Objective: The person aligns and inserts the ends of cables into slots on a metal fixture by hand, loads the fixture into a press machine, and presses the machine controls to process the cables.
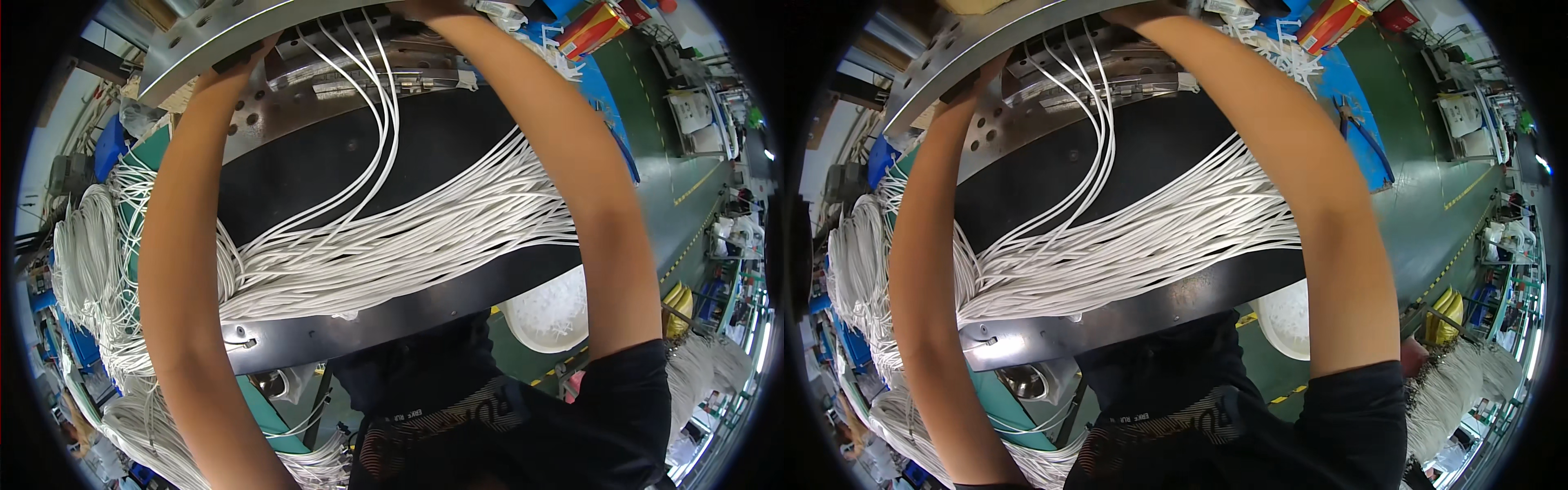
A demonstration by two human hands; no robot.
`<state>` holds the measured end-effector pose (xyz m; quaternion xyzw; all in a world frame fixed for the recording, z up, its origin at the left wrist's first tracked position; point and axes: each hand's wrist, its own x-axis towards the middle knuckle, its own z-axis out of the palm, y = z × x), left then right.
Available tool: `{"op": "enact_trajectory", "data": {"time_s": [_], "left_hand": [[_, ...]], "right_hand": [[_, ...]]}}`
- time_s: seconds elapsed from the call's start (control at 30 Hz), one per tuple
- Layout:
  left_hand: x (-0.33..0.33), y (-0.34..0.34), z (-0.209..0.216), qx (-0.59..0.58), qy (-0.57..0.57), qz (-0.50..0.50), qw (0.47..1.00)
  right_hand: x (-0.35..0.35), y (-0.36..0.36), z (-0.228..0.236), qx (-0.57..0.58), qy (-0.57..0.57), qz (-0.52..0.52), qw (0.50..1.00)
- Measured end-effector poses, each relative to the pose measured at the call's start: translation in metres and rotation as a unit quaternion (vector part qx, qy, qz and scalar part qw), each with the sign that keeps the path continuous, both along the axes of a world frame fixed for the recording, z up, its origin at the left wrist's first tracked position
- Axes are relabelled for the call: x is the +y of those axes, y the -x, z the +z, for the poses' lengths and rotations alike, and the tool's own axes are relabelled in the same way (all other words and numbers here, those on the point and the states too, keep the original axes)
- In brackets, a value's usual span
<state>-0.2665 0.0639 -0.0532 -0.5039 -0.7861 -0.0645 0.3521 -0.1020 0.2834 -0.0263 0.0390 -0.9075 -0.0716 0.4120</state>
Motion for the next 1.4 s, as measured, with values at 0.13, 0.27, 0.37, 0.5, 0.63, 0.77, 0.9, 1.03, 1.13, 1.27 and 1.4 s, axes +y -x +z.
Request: {"op": "enact_trajectory", "data": {"time_s": [0.13, 0.27, 0.37, 0.5, 0.63, 0.77, 0.9, 1.03, 1.13, 1.27, 1.4], "left_hand": [[0.005, -0.014, -0.009, -0.093, -0.017, 0.035, 0.995], [0.006, -0.041, -0.016, -0.103, -0.034, 0.065, 0.992], [0.009, -0.079, -0.011, -0.11, -0.044, 0.072, 0.99], [-0.004, -0.127, 0.009, -0.227, -0.116, -0.009, 0.967], [-0.004, -0.131, 0.011, -0.223, -0.103, -0.077, 0.966], [-0.018, -0.128, 0.012, -0.255, -0.064, -0.071, 0.962], [-0.072, -0.18, 0.028, -0.343, -0.022, -0.068, 0.937], [-0.178, -0.261, 0.061, -0.331, 0.085, -0.083, 0.936], [-0.251, -0.303, 0.036, -0.307, 0.161, -0.082, 0.934], [-0.26, -0.322, 0.007, -0.29, 0.201, -0.021, 0.935], [-0.269, -0.327, -0.007, -0.262, 0.187, 0.003, 0.947]], "right_hand": [[-0.018, 0.009, -0.006, -0.033, 0.117, -0.058, 0.991], [-0.007, 0.005, -0.04, 0.016, 0.106, -0.032, 0.994], [-0.006, -0.013, -0.052, 0.005, 0.018, -0.042, 0.999], [-0.066, -0.056, -0.011, -0.033, 0.078, 0.024, 0.996], [-0.074, -0.055, -0.012, -0.189, 0.126, 0.006, 0.974], [-0.066, -0.057, -0.005, -0.12, 0.234, 0.02, 0.965], [-0.055, -0.149, -0.003, -0.126, 0.356, 0.117, 0.919], [-0.028, -0.308, -0.003, 0.094, 0.505, -0.009, 0.858], [-0.026, -0.405, -0.064, 0.329, 0.578, -0.206, 0.717], [-0.108, -0.458, -0.167, 0.119, 0.623, -0.231, 0.738], [-0.149, -0.411, -0.165, 0.007, 0.622, -0.155, 0.768]]}}
